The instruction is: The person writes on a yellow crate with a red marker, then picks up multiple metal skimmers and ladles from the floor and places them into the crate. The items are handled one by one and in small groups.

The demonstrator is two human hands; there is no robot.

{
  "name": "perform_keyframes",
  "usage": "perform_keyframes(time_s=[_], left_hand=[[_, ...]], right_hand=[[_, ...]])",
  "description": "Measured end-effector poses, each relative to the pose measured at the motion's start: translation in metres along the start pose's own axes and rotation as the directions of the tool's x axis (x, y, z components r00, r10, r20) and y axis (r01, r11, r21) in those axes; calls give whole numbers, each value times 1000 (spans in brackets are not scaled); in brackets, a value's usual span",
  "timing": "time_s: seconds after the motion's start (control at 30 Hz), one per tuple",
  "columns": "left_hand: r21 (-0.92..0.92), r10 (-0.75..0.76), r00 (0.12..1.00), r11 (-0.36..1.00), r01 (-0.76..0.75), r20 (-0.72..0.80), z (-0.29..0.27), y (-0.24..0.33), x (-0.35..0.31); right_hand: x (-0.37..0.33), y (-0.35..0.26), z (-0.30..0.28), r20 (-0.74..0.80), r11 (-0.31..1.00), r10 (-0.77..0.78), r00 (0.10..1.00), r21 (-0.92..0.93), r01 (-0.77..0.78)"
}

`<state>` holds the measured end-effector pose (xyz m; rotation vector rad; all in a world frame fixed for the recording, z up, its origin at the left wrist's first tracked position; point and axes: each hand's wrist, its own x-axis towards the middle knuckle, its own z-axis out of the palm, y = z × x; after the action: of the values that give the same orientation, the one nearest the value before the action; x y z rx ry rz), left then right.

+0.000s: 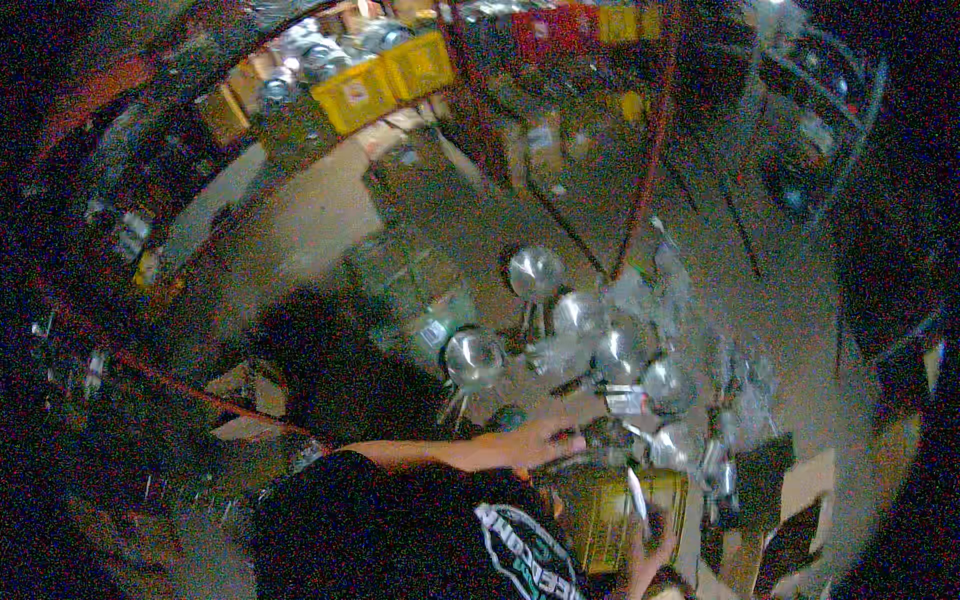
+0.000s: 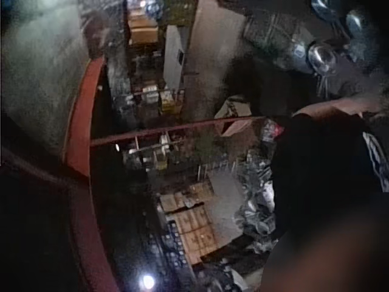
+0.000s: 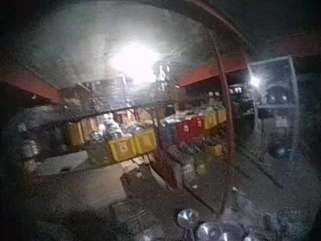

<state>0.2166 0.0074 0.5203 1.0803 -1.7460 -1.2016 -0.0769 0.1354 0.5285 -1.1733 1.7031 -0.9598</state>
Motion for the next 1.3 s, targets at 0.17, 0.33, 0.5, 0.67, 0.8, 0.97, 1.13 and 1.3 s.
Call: perform_keyframes(time_s=[0.17,0.33,0.5,0.67,0.8,0.97,1.13,1.3], left_hand=[[-246,-451,884,849,468,125,-27,8,9],[-229,-468,867,837,497,168,-49,10,23],[-245,-262,924,911,333,280,-51,13,37],[-275,-183,918,917,289,352,-42,13,38],[-244,-187,891,920,306,414,-38,14,36],[-171,-149,901,957,236,407,-30,16,32],[-19,-251,869,958,286,427,-15,3,26],[81,-325,820,941,327,471,31,-15,24]], right_hand=[[0,-58,44,-56,977,-196,979,-94,191],[1,-118,77,33,998,-59,998,-16,60],[-4,-135,92,-42,984,-154,987,-98,149],[-6,-129,97,-24,988,-73,997,-135,70],[-6,-128,101,5,986,-68,998,-153,68],[-1,-126,105,35,967,-69,997,-242,76],[-1,-102,105,76,968,-58,995,-241,75],[-1,-48,95,145,974,2,989,-226,31]])
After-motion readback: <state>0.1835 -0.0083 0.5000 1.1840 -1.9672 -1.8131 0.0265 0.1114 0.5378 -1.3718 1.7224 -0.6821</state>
